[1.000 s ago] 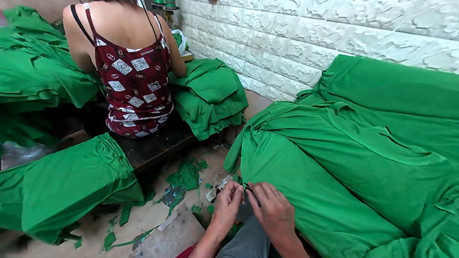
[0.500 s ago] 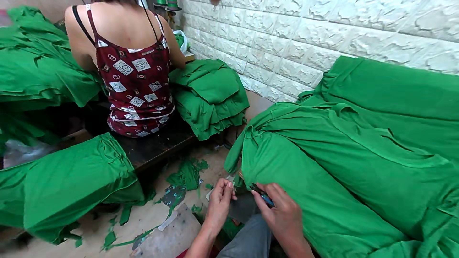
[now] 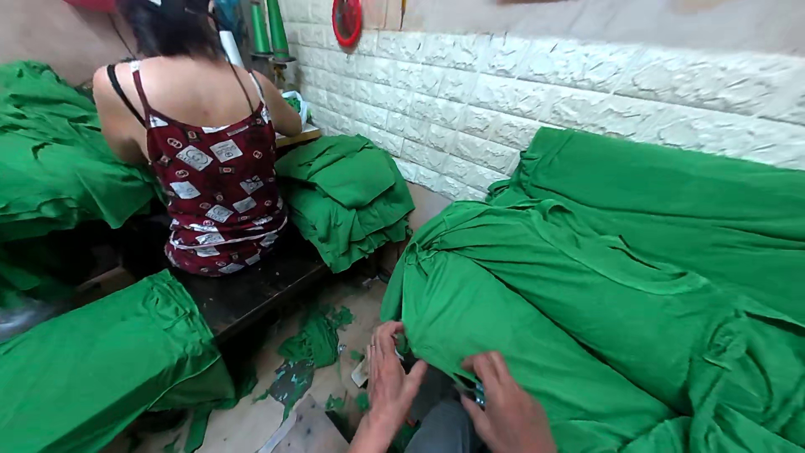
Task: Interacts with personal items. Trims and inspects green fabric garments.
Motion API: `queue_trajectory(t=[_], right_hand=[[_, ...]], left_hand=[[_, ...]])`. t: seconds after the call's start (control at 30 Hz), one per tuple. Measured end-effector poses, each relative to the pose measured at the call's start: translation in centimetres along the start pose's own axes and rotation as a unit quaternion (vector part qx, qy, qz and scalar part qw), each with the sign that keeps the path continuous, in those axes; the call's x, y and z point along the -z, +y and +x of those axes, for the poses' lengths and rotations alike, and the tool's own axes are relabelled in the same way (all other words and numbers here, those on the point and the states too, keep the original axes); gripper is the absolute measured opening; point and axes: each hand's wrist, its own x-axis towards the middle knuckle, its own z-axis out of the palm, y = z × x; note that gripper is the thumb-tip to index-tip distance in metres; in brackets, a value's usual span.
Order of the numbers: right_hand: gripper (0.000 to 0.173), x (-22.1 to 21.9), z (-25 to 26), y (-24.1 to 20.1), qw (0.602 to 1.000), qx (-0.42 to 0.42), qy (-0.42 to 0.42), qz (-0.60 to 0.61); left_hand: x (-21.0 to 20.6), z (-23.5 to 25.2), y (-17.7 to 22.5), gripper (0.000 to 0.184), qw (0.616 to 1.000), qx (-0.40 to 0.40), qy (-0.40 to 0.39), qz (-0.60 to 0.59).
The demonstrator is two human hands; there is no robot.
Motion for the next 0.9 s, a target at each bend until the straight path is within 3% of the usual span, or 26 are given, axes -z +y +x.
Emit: queue_trajectory(t=[0.1, 0.27, 0.43, 0.53, 0.67, 0.8, 0.9], right_hand=[[0.030, -0.1, -0.3, 0.6, 0.998, 0.015, 0.044, 0.040], [0.015, 0.3, -0.8, 0.7, 0.986, 0.026, 0.110, 0.120], [0.014, 0.5, -1.9, 1.1, 0.982, 0.019, 0.145, 0.121], [0.016, 1.2, -2.2, 1.9, 0.977, -0.027, 0.149, 0.148], [0.018, 2.5, -1.2, 3.8, 0.964, -0.061, 0.212, 0.152], [0.022, 3.3, 0.4, 6.0, 0.944, -0.016, 0.310, 0.109], [0.020, 3.8, -0.2, 7.0, 0.965, 0.037, 0.251, 0.066]], left_hand=[[-0.2, 1.8, 1.0, 0.041, 0.998, -0.056, 0.025, 0.006], [-1.0, 3.8, 3.1, 0.040, 0.998, 0.014, 0.037, -0.057], [-1.6, 5.3, 3.3, 0.017, 0.994, -0.022, 0.006, -0.110], [-1.5, 5.8, 3.4, 0.017, 0.980, -0.005, -0.047, -0.195], [-0.5, 6.9, 3.5, 0.018, 0.940, 0.052, -0.206, -0.266], [0.2, 7.3, 4.2, 0.016, 0.942, -0.068, -0.276, -0.176], [-0.5, 6.2, 3.8, 0.008, 0.964, -0.204, -0.161, -0.059]])
